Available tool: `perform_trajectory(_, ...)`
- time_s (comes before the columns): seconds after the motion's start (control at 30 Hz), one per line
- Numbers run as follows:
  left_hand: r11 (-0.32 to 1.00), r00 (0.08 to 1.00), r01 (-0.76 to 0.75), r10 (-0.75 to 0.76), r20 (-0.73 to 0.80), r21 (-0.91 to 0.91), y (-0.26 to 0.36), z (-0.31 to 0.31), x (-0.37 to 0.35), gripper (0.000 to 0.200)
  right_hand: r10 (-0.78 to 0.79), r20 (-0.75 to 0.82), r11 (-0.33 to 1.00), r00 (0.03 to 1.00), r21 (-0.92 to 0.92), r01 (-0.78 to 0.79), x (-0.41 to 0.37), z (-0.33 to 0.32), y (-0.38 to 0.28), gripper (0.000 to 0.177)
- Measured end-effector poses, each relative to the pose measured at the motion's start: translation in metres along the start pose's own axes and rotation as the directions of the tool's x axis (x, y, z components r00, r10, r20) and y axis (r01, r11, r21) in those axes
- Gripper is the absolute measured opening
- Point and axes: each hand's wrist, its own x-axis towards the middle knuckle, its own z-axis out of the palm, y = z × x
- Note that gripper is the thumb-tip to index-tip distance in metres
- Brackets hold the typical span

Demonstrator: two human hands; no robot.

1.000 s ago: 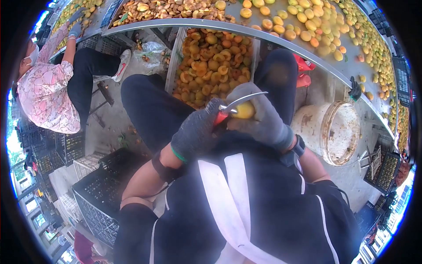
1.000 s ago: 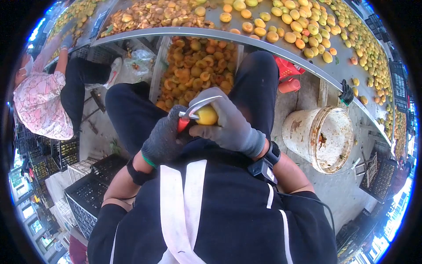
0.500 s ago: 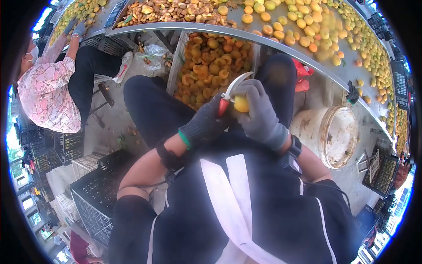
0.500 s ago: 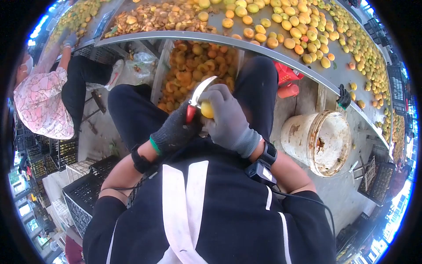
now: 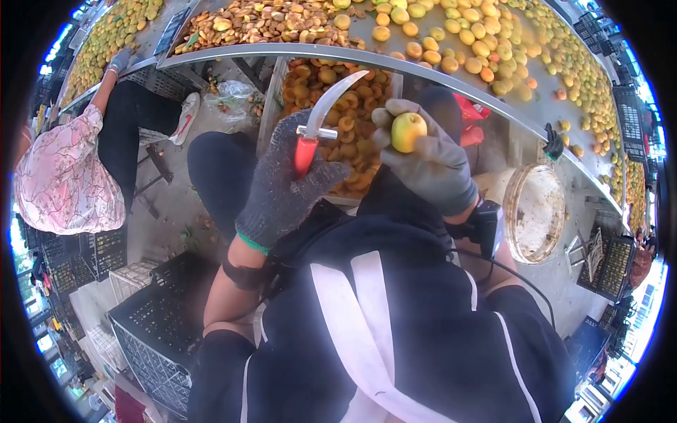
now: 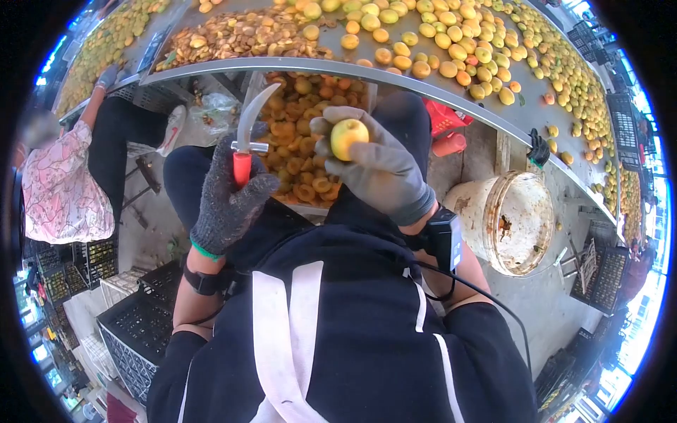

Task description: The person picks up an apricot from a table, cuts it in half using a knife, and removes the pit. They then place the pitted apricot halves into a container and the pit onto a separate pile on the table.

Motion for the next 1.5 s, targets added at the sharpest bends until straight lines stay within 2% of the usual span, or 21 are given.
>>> perform_trajectory(0.07, 0.976, 0.98, 0.192, -0.185, 0.072, -0.101, 0.003, -0.001, -0.003, 0.044, -0.092, 0.097, 0.985, 0.991, -0.14, 0.105, 0.003, -0.012, 0.004, 0.047)
perform_trajectory(0.1, 0.976, 0.98, 0.19, -0.183, 0.076, -0.103, 0.008, -0.001, -0.003, 0.044, -0.095, 0.095, 0.984, 0.991, -0.143, 0.108, 0.003, -0.013, 0.004, 0.047)
perform_trajectory(0.17, 0.858, 0.938, 0.32, -0.228, 0.261, -0.402, 0.021, -0.001, -0.003, 0.036, -0.126, 0.122, 0.987, 0.984, -0.087, 0.137, 0.003, -0.013, 0.003, 0.05)
perform_trajectory(0.2, 0.856, 0.938, 0.321, -0.228, 0.262, -0.404, 0.017, 0.001, -0.005, 0.036, -0.125, 0.12, 0.987, 0.985, -0.089, 0.136, 0.002, -0.011, 0.002, 0.05)
perform_trajectory(0.27, 0.925, 0.971, 0.175, -0.106, 0.214, -0.338, 0.006, 0.006, -0.009, 0.032, -0.121, 0.05, 0.975, 0.991, -0.18, 0.128, 0.0, -0.005, -0.001, 0.049)
perform_trajectory(0.3, 0.924, 0.971, 0.177, -0.107, 0.213, -0.338, 0.003, 0.007, -0.008, 0.032, -0.12, 0.049, 0.976, 0.992, -0.179, 0.127, 0.001, -0.004, -0.001, 0.049)
perform_trajectory(0.33, 0.993, 0.985, -0.039, 0.058, 0.161, -0.115, 0.002, 0.009, -0.006, 0.033, -0.158, 0.084, 0.951, 0.984, -0.255, 0.175, 0.003, -0.003, 0.001, 0.048)
perform_trajectory(0.37, 0.961, 0.962, -0.248, 0.229, 0.148, 0.122, 0.001, 0.01, -0.004, 0.034, -0.193, 0.122, 0.918, 0.974, -0.327, 0.223, 0.005, -0.001, 0.003, 0.046)
perform_trajectory(0.47, 0.959, 0.972, -0.198, 0.165, 0.166, 0.203, 0.0, 0.012, -0.009, 0.037, -0.257, 0.118, 0.842, 0.959, -0.46, 0.282, 0.007, 0.003, 0.012, 0.044)
perform_trajectory(0.6, 0.938, 0.958, -0.242, 0.191, 0.212, 0.249, -0.011, 0.018, -0.013, 0.037, -0.237, 0.152, 0.723, 0.96, -0.632, 0.278, 0.003, 0.012, 0.013, 0.043)
perform_trajectory(0.7, 0.924, 0.958, -0.261, 0.21, 0.197, 0.28, -0.014, 0.02, -0.016, 0.037, -0.245, 0.138, 0.77, 0.96, -0.574, 0.279, 0.003, 0.015, 0.016, 0.041)
perform_trajectory(0.77, 0.856, 0.936, -0.34, 0.267, 0.231, 0.388, -0.012, 0.019, -0.017, 0.026, -0.24, 0.177, 0.79, 0.954, -0.536, 0.298, 0.003, 0.014, 0.017, 0.041)
perform_trajectory(0.9, 0.884, 0.955, -0.279, 0.213, 0.208, 0.376, -0.005, 0.021, -0.018, 0.023, -0.25, 0.19, 0.774, 0.949, -0.55, 0.314, 0.003, 0.018, 0.022, 0.044)
perform_trajectory(0.97, 0.928, 0.971, -0.235, 0.213, 0.107, 0.29, 0.005, 0.023, -0.018, 0.026, -0.258, 0.097, 0.939, 0.961, -0.208, 0.273, 0.004, 0.025, 0.03, 0.035)
perform_trajectory(1.0, 0.927, 0.97, -0.241, 0.219, 0.108, 0.288, 0.002, 0.023, -0.018, 0.026, -0.262, 0.1, 0.937, 0.96, -0.211, 0.277, 0.005, 0.026, 0.027, 0.035)
perform_trajectory(1.07, 0.945, 0.946, -0.321, 0.323, -0.026, 0.064, -0.007, 0.021, -0.017, 0.021, -0.056, -0.017, 0.983, 0.998, 0.176, 0.058, 0.005, 0.027, 0.017, 0.042)
perform_trajectory(1.13, 0.949, 0.954, -0.297, 0.3, -0.005, 0.108, -0.003, 0.016, -0.02, 0.018, -0.051, -0.054, 0.978, 0.997, 0.201, 0.061, 0.007, 0.023, 0.017, 0.05)
perform_trajectory(1.2, 0.994, 0.993, -0.112, 0.112, -0.035, -0.001, -0.002, 0.016, -0.022, 0.016, -0.018, 0.074, 0.926, 0.997, 0.377, -0.011, 0.008, 0.017, 0.016, 0.051)
perform_trajectory(1.37, 0.997, 0.997, -0.077, 0.077, -0.028, -0.006, -0.007, 0.016, -0.024, 0.016, -0.017, 0.233, 0.932, 0.972, 0.357, -0.069, 0.01, 0.008, 0.016, 0.055)
perform_trajectory(1.43, 0.991, 0.991, -0.127, 0.129, -0.032, 0.036, -0.005, 0.016, -0.023, 0.017, -0.03, 0.267, 0.938, 0.963, 0.34, -0.065, 0.01, 0.007, 0.016, 0.057)
perform_trajectory(1.5, 0.993, 0.993, -0.116, 0.117, -0.026, 0.029, -0.002, 0.016, -0.023, 0.016, -0.098, 0.203, 0.991, 0.974, 0.115, 0.075, 0.006, 0.008, 0.017, 0.051)
